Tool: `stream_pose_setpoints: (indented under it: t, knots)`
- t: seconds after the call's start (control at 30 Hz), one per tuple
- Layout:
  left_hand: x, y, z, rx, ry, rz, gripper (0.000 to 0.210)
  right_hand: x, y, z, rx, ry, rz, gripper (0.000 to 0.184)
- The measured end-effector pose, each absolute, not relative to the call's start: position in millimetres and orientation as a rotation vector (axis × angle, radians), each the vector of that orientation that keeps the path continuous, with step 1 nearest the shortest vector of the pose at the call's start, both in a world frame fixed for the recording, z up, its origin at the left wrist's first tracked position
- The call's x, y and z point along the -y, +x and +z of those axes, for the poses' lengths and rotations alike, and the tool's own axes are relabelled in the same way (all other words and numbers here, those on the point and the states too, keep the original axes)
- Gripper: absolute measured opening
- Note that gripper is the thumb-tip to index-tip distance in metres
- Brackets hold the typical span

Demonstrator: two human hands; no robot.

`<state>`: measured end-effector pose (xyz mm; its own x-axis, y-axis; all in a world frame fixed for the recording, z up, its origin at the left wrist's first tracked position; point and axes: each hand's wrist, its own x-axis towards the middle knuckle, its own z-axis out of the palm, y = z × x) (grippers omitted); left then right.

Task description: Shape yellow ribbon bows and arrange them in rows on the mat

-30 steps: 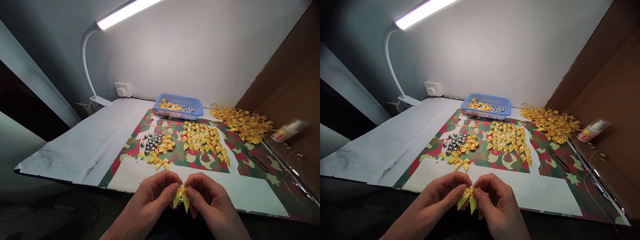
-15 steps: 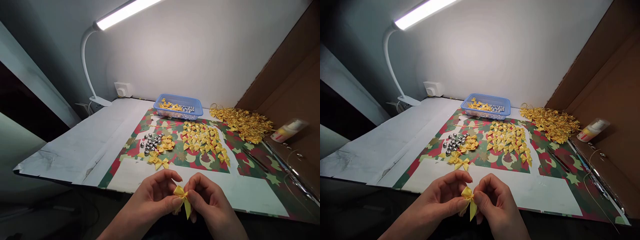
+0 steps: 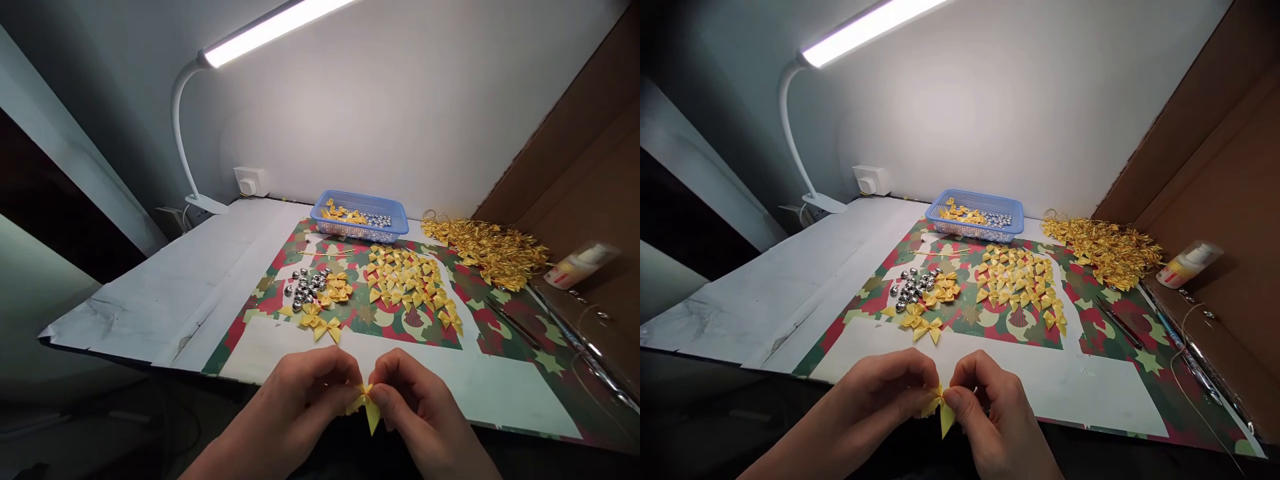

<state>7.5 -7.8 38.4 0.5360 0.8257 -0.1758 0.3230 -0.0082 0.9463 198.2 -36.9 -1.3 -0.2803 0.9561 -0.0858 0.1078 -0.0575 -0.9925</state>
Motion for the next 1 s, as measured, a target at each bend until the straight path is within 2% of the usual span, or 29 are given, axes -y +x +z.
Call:
stream_pose_setpoints:
  t: [0.2,0.4,0.67,0.9,1.0]
  knots:
    - [7,8,36,-1.034,1.732,0.471,0.016,37,198,3,1.584,-1.222,1.324,0.018]
    - [6,7,31,-1.028,1.736,0.448,0.016,35,201,4,1.839,-1.21,1.082,0.016]
    - [3,7,29,-0.774,1.315,0.521,0.012,32,203,5,1.86,-1.175,1.133,0.015]
    - [5,8,27,-0.749,1.252,0.585,0.011,33,202,5,1.811,-1.187,1.174,0.017]
    - [9,12,20,-0.77,1.194,0.647,0.023,34,200,5,1.803,-1.185,1.153,0.015]
